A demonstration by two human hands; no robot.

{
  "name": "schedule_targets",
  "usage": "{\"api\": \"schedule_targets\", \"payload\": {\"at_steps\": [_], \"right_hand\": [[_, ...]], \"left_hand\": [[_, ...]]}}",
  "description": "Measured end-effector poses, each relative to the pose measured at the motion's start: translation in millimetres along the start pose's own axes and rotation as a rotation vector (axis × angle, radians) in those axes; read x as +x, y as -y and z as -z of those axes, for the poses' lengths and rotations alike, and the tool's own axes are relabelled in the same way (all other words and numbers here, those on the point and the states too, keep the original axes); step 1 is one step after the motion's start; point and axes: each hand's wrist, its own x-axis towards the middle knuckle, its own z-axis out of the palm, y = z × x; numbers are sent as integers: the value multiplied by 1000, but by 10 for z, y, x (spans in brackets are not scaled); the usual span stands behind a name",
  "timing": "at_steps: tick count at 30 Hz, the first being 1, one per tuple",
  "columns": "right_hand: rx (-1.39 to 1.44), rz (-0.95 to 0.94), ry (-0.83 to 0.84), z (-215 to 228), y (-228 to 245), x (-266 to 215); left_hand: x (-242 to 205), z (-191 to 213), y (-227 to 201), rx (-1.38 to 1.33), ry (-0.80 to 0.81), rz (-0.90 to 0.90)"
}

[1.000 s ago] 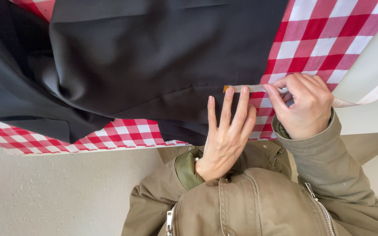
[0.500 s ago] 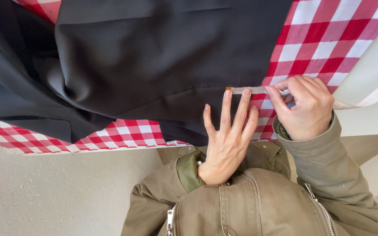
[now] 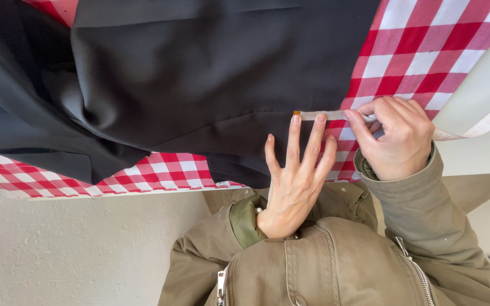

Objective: The person measures a black garment laid on a red and white checkered tablecloth using a flexible measuring tape and a ruler. They mark measurements on the fabric with chalk while adjusting the garment and tools.

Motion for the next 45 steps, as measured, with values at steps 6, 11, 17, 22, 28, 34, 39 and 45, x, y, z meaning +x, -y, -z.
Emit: {"api": "schedule_targets", "payload": {"at_steps": [6, 11, 17, 22, 28, 34, 39, 45], "right_hand": [[1, 0, 3, -8, -6, -9], [4, 4, 1, -8, 5, -2], [2, 1, 2, -8, 5, -11], [9, -5, 1, -7, 2, -1], [0, -1, -1, -2, 3, 0], [-8, 14, -9, -5, -7, -1], [-6, 11, -3, -9, -10, -15], [-14, 15, -8, -12, -21, -26]], "left_hand": [[-18, -9, 4, 2, -12, -3], [-16, -12, 11, -7, -12, -5], [-18, 0, 15, 10, -8, -10], [-19, -28, 6, 19, -20, -6], [-17, -29, 3, 20, -13, -5], [-21, -27, 7, 15, -9, -13], [-24, 1, 19, 37, -1, -23], [-25, -4, 5, 39, -4, -15]]}}
